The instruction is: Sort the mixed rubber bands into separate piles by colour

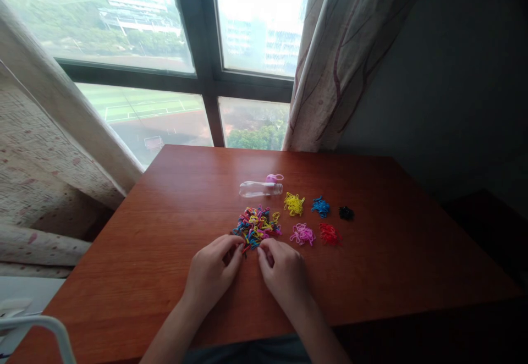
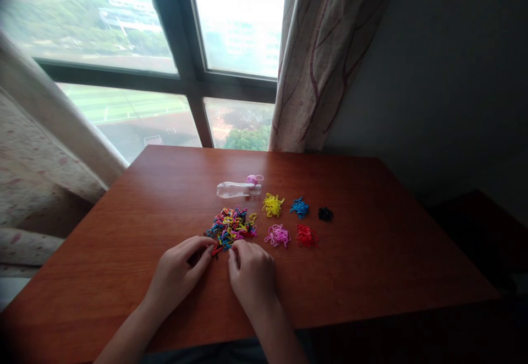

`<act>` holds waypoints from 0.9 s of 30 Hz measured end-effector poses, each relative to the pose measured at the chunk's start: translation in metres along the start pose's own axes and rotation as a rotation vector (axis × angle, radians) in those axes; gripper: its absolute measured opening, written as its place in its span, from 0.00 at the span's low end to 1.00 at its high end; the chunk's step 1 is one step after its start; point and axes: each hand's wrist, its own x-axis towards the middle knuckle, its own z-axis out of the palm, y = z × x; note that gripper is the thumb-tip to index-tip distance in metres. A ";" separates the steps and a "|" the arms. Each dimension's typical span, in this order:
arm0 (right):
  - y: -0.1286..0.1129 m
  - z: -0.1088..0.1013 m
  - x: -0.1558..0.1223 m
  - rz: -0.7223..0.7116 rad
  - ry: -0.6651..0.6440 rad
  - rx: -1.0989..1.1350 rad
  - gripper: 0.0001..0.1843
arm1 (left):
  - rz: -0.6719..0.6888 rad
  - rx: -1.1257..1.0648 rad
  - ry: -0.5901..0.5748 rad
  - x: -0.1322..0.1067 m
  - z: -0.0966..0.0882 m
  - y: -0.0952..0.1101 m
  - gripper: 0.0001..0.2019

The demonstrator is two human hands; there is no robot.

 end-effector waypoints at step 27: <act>0.144 -0.099 0.078 0.176 0.176 -0.288 0.11 | 0.007 0.020 -0.028 -0.001 -0.001 -0.001 0.08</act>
